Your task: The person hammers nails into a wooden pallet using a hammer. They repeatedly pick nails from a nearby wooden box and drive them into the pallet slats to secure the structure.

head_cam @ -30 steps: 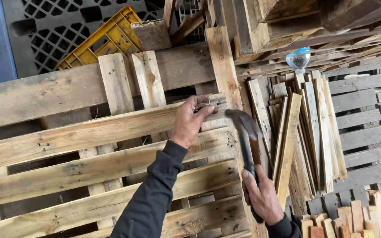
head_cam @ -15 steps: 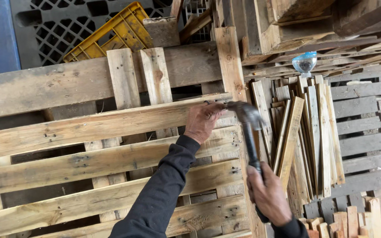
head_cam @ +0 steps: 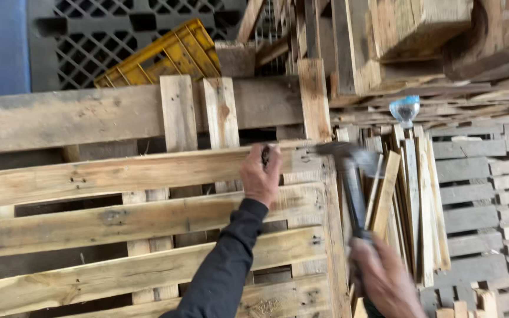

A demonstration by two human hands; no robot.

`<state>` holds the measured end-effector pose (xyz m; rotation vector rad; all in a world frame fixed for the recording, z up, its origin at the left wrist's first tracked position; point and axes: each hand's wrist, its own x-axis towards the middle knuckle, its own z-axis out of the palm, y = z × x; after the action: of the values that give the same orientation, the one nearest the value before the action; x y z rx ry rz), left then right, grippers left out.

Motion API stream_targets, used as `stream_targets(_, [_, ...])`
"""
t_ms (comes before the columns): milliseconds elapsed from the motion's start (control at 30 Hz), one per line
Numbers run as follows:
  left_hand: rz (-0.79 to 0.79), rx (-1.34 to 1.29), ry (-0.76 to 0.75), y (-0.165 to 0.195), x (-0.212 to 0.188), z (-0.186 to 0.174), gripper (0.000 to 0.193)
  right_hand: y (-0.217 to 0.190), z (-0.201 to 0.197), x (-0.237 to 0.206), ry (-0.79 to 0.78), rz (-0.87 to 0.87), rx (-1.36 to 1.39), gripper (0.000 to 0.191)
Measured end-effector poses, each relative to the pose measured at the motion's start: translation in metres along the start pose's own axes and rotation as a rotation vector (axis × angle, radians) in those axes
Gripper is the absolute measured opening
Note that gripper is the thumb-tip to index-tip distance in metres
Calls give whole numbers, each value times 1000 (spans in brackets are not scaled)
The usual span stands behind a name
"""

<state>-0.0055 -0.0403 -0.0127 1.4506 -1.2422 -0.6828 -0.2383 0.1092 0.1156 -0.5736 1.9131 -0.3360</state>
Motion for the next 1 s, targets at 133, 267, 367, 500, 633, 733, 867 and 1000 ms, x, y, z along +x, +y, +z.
stream_targets(133, [-40, -103, -73, 3, -9, 0, 20, -11, -44, -26, -60, -875, 495, 25])
stream_targets(267, [18, -39, -89, 6, -6, 1, 10, -27, -11, 2, -97, -1084, 498, 22])
stream_targets(367, [-10, 17, -57, 11, -2, 0, 11, -17, 28, 20, -57, -338, -291, 22])
stream_targets(500, [-4, -70, 18, 13, -5, 3, 19, -7, -22, 2, -116, -601, 470, 20])
stream_targets(633, [9, -125, 14, 5, -9, 11, 26, -23, -81, -1, -195, -1157, 642, 23])
stream_targets(733, [-47, -72, -7, -1, -7, 7, 33, -24, -48, 21, -224, -1112, 617, 26])
stream_targets(867, [80, 56, -31, -1, -3, -3, 41, -5, 16, 41, -94, -256, -110, 30])
stream_targets(1000, [40, -150, -44, -4, -2, -2, 32, -13, -35, 4, -117, -655, 614, 34])
